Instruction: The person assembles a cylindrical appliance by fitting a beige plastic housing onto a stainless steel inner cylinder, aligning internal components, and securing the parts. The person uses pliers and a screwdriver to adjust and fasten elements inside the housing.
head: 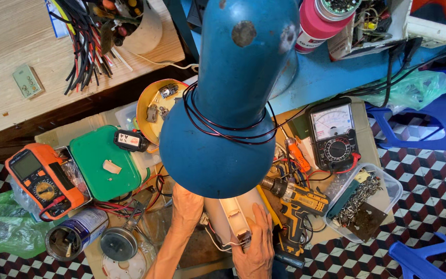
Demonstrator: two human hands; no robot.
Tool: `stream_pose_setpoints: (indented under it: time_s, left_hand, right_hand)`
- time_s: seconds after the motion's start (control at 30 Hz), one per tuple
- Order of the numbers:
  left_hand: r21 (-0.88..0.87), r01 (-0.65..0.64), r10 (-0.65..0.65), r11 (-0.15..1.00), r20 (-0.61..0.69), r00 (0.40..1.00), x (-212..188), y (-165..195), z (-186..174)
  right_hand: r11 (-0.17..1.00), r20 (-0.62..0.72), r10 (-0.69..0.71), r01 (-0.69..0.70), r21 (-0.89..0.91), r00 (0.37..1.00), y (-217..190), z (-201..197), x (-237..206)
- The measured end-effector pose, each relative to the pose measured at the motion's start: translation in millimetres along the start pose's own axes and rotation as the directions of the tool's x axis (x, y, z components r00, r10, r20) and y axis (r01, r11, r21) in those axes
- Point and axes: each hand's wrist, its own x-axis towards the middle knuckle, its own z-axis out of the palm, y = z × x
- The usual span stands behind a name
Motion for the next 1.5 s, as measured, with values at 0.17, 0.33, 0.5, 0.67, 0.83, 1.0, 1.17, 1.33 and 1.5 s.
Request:
stream_pose_setpoints:
  time_s: [0.17,0.33,0.5,0.67,0.83,1.0,1.17,1.33,1.5]
  left_hand:
    - [0.018,0.0,0.0,1.0,-0.014,1.0,-1,5,0]
    - [0.088,-0.145,0.146,0.986,-0.006,0.989,-1,-1,-2]
    - [0.1,-0.048,0.049,0.994,-0.005,0.999,2,-7,-3]
    - [0.035,-0.008,0.008,0.999,0.012,1.0,2,-5,-3]
    - [-0.022,0.062,-0.061,0.998,0.033,0.998,2,0,-4]
    - [-0.217,0.053,-0.039,0.975,0.071,0.997,5,1,-2]
    - [-0.356,0.029,0.011,0.934,0.109,0.994,6,0,-1]
    - [-0.381,0.025,0.02,0.924,0.113,0.993,7,-1,-1]
    - [-0.344,0.047,-0.014,0.938,0.097,0.995,7,-2,-2]
  right_hand:
    - [1.0,0.009,-0.002,0.002,0.01,1.0,2,-1,0]
    - [1.0,0.022,-0.018,0.018,0.017,1.0,4,-1,-1]
    - [0.999,0.016,-0.025,0.024,0.021,1.0,7,2,-2]
    - [1.0,0.032,-0.008,0.007,0.021,0.999,7,2,-3]
    - [0.999,0.025,-0.018,0.017,0.037,1.0,5,1,-2]
    - [0.999,0.014,-0.029,0.029,0.044,0.999,4,3,0]
    - [0.998,0.007,-0.034,0.034,0.048,0.999,2,5,1]
    - [0.998,0.003,-0.041,0.041,0.039,0.999,1,5,3]
    - [0.999,0.024,-0.039,0.039,0.015,0.999,0,6,3]
